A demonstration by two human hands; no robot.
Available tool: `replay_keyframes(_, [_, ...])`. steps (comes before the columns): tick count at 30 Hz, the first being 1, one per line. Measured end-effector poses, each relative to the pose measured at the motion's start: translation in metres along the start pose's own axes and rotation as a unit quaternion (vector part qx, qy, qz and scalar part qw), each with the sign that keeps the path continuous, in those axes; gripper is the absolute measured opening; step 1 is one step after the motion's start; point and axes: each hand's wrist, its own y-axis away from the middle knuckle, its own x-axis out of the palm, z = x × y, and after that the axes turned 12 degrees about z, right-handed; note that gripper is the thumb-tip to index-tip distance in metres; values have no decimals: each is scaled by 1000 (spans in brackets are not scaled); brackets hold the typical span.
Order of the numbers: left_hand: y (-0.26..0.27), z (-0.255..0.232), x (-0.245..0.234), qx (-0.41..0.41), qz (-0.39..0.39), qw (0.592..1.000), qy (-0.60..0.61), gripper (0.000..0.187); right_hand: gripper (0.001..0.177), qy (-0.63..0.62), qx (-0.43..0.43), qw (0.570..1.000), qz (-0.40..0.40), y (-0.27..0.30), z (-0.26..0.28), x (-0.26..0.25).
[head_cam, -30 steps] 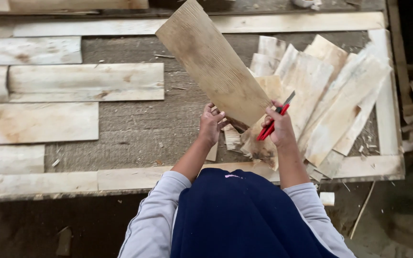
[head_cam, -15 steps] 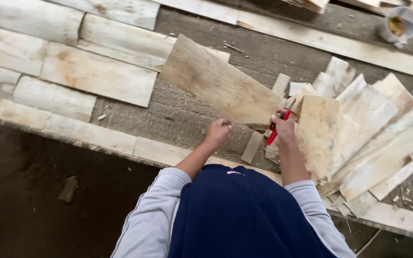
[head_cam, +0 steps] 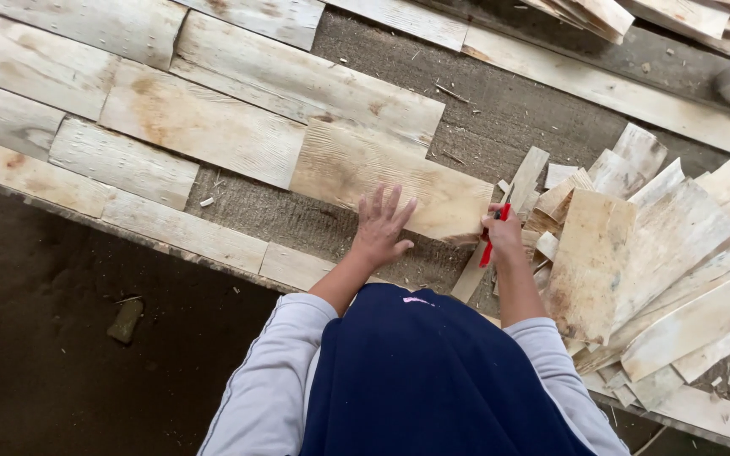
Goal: The person uses a red utility knife to cut and trim wooden planks on a workbench. They repeatedly position planks, score or slice them, and move the cut pieces aside, accumulating a pile of offcuts.
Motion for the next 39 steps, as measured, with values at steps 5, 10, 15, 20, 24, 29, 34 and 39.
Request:
replay_keyframes(5, [-7,15,12,1,37,999,-27,96,31,5,13,1000,-11,0,-3,6])
replay_keyframes(10, [-17,27,20,-6,100,995,-22,93,30,18,27,999,-19,1,0,11])
replay_keyframes(15, [-22,32,20,-14,113,993,-20,93,30,32,36,999,-23,-6,-6,7])
replay_keyframes(20, [-27,38,26,-15,111,993,-23,95,29,36,47,998,-14,-8,-8,8])
replay_keyframes(24, [-30,40,25,-13,102,995,-13,94,30,40,57,998,-11,-10,-9,10])
replay_keyframes(29, [-32,42,26,-9,94,995,-26,89,31,32,68,997,-9,0,7,15])
replay_keyframes(34, [-34,44,29,-7,102,994,-25,88,31,27,71,997,-7,8,18,17])
replay_keyframes(39, [-34,45,31,3,98,995,-22,88,30,21,76,997,-1,1,8,15])
